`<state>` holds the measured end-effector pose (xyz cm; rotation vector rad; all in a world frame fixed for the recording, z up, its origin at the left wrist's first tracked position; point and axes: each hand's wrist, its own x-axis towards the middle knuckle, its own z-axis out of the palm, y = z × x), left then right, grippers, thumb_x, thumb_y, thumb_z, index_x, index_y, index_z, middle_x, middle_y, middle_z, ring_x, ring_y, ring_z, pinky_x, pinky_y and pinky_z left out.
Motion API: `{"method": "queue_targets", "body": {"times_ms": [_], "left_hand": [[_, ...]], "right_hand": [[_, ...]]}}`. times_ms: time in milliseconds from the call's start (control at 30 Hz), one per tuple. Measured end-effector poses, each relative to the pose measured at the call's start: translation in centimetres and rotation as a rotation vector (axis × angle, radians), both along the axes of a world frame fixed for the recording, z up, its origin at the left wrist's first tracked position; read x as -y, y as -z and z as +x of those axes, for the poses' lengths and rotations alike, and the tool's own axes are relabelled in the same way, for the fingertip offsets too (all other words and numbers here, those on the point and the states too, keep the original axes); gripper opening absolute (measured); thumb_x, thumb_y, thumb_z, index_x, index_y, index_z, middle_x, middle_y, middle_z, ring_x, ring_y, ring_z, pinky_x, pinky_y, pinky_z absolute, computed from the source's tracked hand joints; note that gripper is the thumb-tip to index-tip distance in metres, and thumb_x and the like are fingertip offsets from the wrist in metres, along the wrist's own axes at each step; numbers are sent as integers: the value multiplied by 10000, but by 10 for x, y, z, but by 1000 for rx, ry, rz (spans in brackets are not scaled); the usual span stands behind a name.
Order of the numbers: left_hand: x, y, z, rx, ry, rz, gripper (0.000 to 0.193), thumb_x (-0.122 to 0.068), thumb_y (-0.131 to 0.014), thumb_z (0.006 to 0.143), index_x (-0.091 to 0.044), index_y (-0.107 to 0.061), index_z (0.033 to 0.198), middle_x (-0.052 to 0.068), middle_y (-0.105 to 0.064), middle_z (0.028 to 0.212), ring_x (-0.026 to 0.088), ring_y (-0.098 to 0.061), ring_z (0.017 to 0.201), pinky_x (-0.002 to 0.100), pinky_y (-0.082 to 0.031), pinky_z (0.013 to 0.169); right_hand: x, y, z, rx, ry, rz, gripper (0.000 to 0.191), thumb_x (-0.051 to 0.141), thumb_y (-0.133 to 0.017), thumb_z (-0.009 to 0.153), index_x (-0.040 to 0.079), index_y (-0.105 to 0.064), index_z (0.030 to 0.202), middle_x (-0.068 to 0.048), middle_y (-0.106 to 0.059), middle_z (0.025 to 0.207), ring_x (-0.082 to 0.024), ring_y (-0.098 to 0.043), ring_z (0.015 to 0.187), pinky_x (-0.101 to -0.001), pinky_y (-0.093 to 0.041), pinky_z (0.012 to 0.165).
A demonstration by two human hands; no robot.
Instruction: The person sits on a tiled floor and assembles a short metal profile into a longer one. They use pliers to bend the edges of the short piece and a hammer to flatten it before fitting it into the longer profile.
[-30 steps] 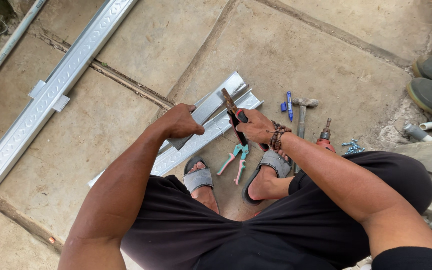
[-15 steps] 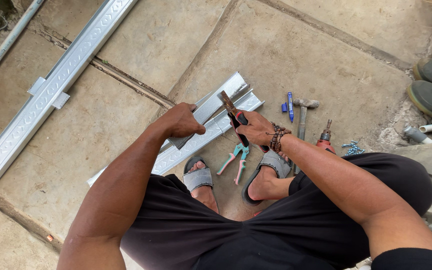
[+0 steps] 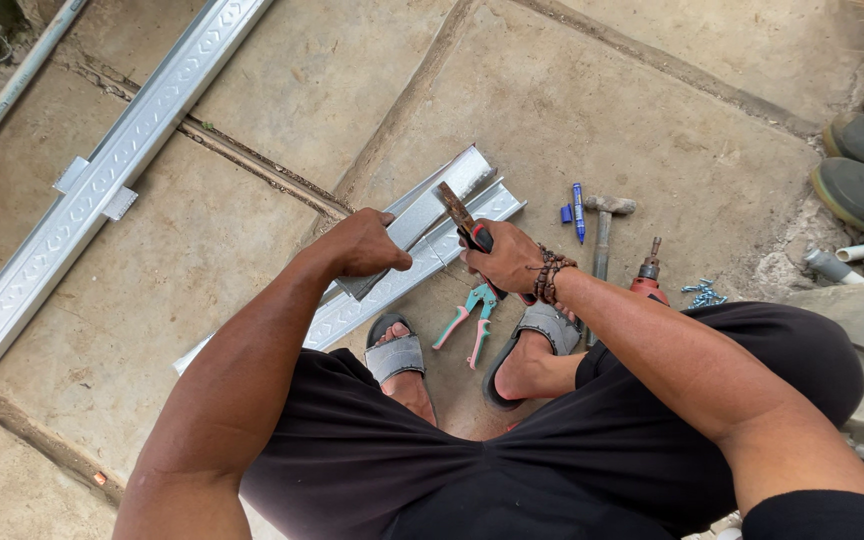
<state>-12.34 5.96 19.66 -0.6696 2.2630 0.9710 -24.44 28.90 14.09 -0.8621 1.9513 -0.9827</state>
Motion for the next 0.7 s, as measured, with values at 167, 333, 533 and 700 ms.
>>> {"method": "queue_targets", "body": {"times_ms": [167, 333, 533, 700], "left_hand": [[-1, 2, -1, -24, 19, -34, 908, -219, -771, 625, 148, -502, 1410, 188, -648, 775, 269, -646, 646, 341, -518, 617], [5, -4, 1, -14, -40, 14, 936, -190, -747, 615, 105, -432, 1446, 236, -684, 784, 291, -633, 644, 388, -494, 610], [4, -8, -1, -105, -102, 133, 743, -219, -734, 587, 93, -701, 1260, 164, -721, 823, 248, -667, 711, 347, -511, 665], [2, -3, 0, -53, -50, 56, 947, -200, -740, 580, 140, -462, 1419, 239, -687, 778, 305, -674, 696, 366, -519, 649]], "right_hand": [[0, -6, 6, -189, 52, 112, 247, 282, -669, 915, 48, -659, 995, -90, -666, 681, -227, -679, 648, -399, -529, 659], [4, -8, 0, -43, 32, 106, 209, 242, -658, 881, 67, -675, 995, -9, -713, 717, -169, -687, 641, -371, -534, 644], [4, -5, 10, 90, -55, -89, 208, 142, -596, 881, 90, -638, 1078, -29, -641, 763, -116, -600, 676, -334, -528, 650], [5, -2, 14, 115, -24, -113, 168, 151, -604, 910, 72, -605, 1058, -40, -601, 740, -137, -595, 662, -344, -522, 634]]}}
